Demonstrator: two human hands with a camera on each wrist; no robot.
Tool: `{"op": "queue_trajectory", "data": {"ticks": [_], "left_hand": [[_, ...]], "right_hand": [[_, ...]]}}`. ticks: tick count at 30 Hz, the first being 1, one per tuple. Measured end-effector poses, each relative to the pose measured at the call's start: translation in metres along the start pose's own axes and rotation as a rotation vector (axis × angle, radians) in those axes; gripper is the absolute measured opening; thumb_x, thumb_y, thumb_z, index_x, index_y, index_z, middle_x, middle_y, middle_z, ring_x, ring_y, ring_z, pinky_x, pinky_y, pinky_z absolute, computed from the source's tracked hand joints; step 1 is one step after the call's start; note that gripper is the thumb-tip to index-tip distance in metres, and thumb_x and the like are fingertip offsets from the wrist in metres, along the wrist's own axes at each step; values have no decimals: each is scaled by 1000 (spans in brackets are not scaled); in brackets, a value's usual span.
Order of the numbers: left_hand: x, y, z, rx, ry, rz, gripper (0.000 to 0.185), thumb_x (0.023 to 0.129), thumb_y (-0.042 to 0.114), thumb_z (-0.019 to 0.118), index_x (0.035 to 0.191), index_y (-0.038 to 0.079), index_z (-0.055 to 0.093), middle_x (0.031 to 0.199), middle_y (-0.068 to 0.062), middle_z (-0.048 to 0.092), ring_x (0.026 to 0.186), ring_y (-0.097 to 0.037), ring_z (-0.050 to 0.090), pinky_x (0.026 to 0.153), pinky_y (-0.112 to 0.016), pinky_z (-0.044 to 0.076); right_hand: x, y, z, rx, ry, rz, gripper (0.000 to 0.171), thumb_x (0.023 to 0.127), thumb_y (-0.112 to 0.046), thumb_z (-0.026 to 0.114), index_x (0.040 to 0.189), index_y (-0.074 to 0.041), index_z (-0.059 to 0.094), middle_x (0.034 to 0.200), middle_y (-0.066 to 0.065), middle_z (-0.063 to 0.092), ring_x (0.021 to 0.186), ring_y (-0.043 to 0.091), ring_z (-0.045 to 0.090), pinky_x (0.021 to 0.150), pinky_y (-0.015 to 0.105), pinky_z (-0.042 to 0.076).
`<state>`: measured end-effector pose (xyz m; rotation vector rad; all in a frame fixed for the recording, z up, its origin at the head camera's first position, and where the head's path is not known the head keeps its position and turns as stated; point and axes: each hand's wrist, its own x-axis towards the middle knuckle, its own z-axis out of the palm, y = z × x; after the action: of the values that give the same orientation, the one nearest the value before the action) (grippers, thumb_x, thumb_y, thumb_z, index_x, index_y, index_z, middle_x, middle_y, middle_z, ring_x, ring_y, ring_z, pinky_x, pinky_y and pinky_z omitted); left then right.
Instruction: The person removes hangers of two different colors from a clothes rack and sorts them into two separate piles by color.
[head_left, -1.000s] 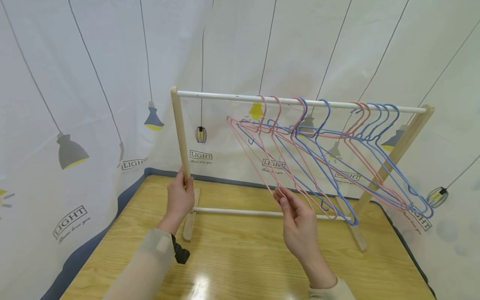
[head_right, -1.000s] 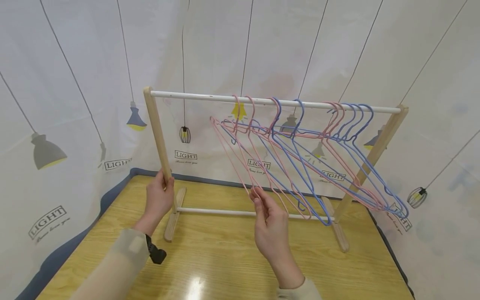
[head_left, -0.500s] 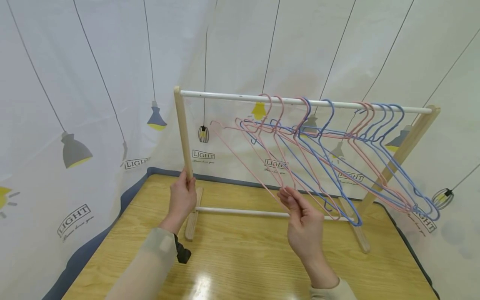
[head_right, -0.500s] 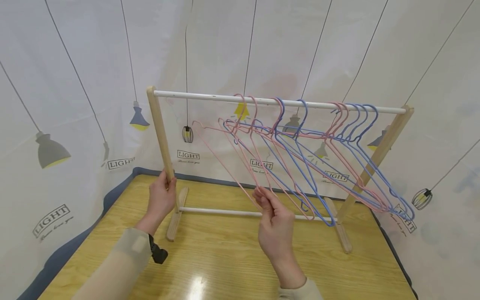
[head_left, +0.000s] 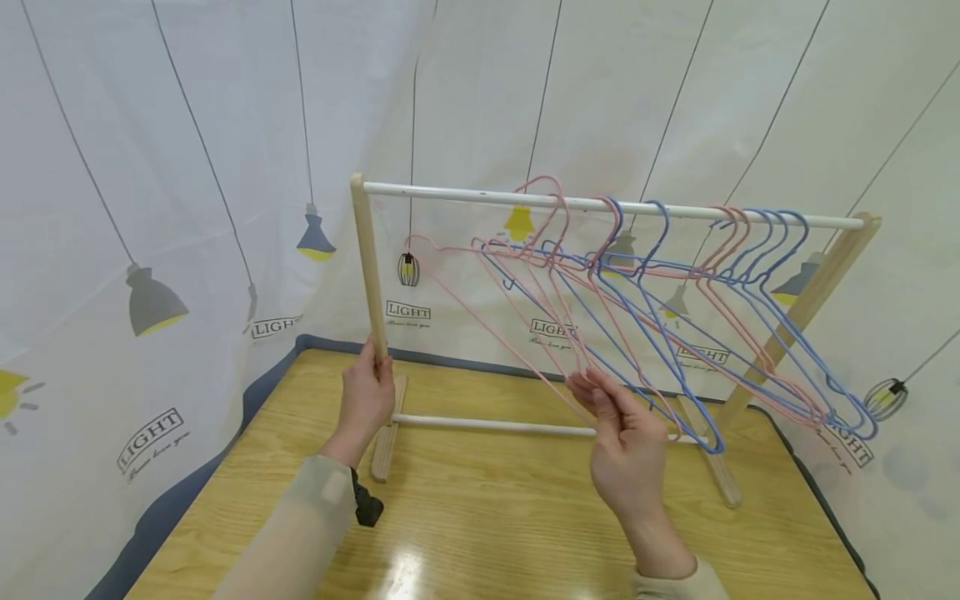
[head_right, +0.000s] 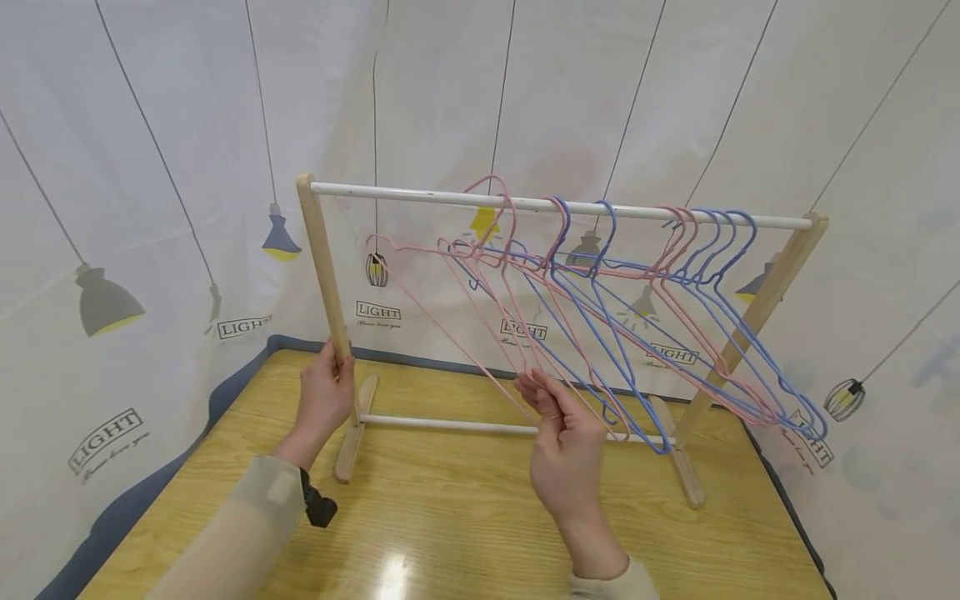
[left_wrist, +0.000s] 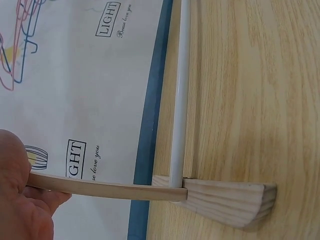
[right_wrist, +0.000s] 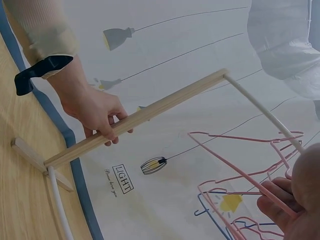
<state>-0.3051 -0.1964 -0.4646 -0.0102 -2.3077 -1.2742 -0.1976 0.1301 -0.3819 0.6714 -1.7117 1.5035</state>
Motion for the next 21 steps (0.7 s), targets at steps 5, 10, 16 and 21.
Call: {"op": "queue_trajectory", "data": {"ticks": [5, 10, 16, 21], "left_hand": [[0, 0, 0, 3, 1, 1, 22, 110, 5, 55, 131, 0, 58, 102, -27, 71, 80, -35, 65, 70, -50, 54], [0, -1, 1, 4, -4, -6, 22, 110, 5, 55, 131, 0, 58, 104, -27, 70, 79, -34, 65, 68, -49, 54], [0, -2, 1, 6, -6, -14, 23, 110, 6, 55, 132, 1, 57, 107, -27, 70, 81, -35, 66, 70, -49, 54], [0, -1, 1, 15, -7, 0, 20, 110, 5, 55, 129, 1, 57, 102, -26, 70, 79, -35, 65, 68, -50, 54]], "right_hand": [[2, -4, -4, -10, 7, 29, 28, 103, 20, 50, 125, 18, 66, 110, 29, 74, 105, 18, 75, 91, 32, 57], [4, -7, -8, -43, 3, 46, 28, 103, 18, 50, 125, 17, 67, 111, 28, 75, 104, 19, 76, 90, 32, 57], [6, -14, -13, -34, -10, 24, 27, 103, 19, 49, 124, 17, 67, 112, 29, 74, 105, 20, 76, 91, 33, 57], [6, -25, -21, -42, -21, 8, 28, 102, 20, 49, 124, 17, 67, 111, 29, 74, 105, 18, 75, 90, 31, 57]]}}
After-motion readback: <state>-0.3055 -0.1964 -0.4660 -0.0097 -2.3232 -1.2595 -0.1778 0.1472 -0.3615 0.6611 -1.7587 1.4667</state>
